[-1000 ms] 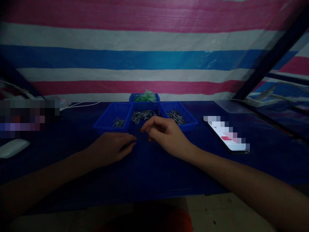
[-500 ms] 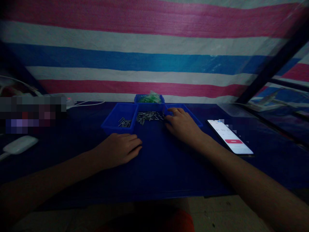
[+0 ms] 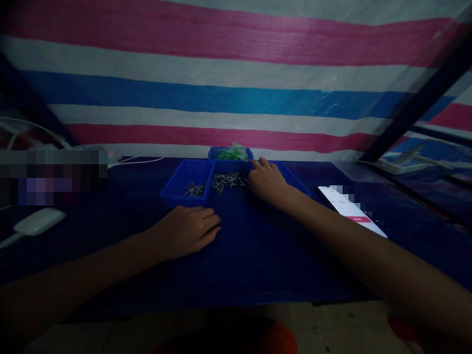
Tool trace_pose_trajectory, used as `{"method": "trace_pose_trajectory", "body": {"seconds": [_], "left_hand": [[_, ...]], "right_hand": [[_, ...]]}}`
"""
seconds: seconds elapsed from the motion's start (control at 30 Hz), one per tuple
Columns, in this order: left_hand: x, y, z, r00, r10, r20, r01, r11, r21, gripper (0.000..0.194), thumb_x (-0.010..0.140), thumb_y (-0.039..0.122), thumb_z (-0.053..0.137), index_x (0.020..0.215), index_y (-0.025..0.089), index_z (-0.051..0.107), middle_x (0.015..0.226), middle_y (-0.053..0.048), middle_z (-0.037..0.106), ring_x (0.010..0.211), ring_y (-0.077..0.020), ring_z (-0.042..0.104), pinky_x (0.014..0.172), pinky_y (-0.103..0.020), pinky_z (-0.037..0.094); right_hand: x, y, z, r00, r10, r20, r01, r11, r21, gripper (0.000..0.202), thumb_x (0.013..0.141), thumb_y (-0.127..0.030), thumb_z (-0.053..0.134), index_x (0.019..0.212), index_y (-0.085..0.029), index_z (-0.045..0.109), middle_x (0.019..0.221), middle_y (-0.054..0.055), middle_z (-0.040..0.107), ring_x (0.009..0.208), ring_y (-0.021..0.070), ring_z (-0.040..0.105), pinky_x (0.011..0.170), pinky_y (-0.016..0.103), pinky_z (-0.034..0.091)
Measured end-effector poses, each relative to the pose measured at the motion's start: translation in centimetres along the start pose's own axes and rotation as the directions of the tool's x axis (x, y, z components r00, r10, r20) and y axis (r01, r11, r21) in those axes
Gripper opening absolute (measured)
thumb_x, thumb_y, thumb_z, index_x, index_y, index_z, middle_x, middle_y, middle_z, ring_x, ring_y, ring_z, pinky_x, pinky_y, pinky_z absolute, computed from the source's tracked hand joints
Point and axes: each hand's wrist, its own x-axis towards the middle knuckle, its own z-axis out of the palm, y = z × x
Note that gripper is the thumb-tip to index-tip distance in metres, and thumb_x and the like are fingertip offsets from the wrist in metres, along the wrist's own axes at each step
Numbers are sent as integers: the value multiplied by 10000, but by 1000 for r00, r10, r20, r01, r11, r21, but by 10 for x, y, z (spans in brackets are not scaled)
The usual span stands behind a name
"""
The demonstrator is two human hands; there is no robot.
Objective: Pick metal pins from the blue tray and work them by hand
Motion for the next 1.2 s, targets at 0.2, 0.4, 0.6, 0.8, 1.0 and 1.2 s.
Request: {"method": "trace_pose_trajectory", "body": {"seconds": [0.2,0.4,0.6,0.8,1.0,1.2], "left_hand": [[-1,-1,1,1000,15,-7,-15,1000,3,184,866,271,378,817,186,534,789,2,581,673,-147,568,484,-233,377],[-2,-1,2,1000,21,-21,-21,1000,2,182,864,274,384,806,185,532,778,2,578,670,-152,567,477,-239,373],[-1,0,2,1000,19,-13,-19,1000,10,184,862,268,388,804,180,538,777,-3,578,677,-152,572,471,-237,366],[0,-1,1,1000,9,-3,-9,1000,5,179,865,272,384,825,184,534,793,1,580,673,-147,575,468,-235,363],[1,0,1,1000,-3,-9,3,1000,15,172,864,275,384,827,188,528,786,2,575,675,-152,571,486,-241,372],[0,0,1,1000,14,5,-14,1000,13,157,863,264,388,845,187,523,796,-6,569,683,-147,565,505,-235,377]], "right_hand": [[5,-1,5,1000,0,10,0,1000,-21,232,775,-164,451,836,-99,665,1223,182,482,1099,326,426,799,426,430],[-15,14,-16,996,54,-77,-53,998,25,225,772,-224,475,830,-131,672,1184,158,513,1065,300,466,820,423,421],[-43,31,-35,970,219,-101,-217,976,38,246,770,-327,500,763,-165,685,1135,130,553,959,284,536,766,413,444],[-45,28,-31,966,198,-167,-192,980,51,250,798,-275,462,849,-130,660,1060,137,592,881,259,562,733,398,460],[-47,-32,-23,953,-118,-280,171,970,171,218,839,-207,427,875,-116,622,1120,142,560,983,244,514,834,374,425],[-40,-47,9,980,-103,-168,143,959,244,319,875,-270,383,995,-43,573,1204,240,477,1145,293,423,927,426,358]]}}
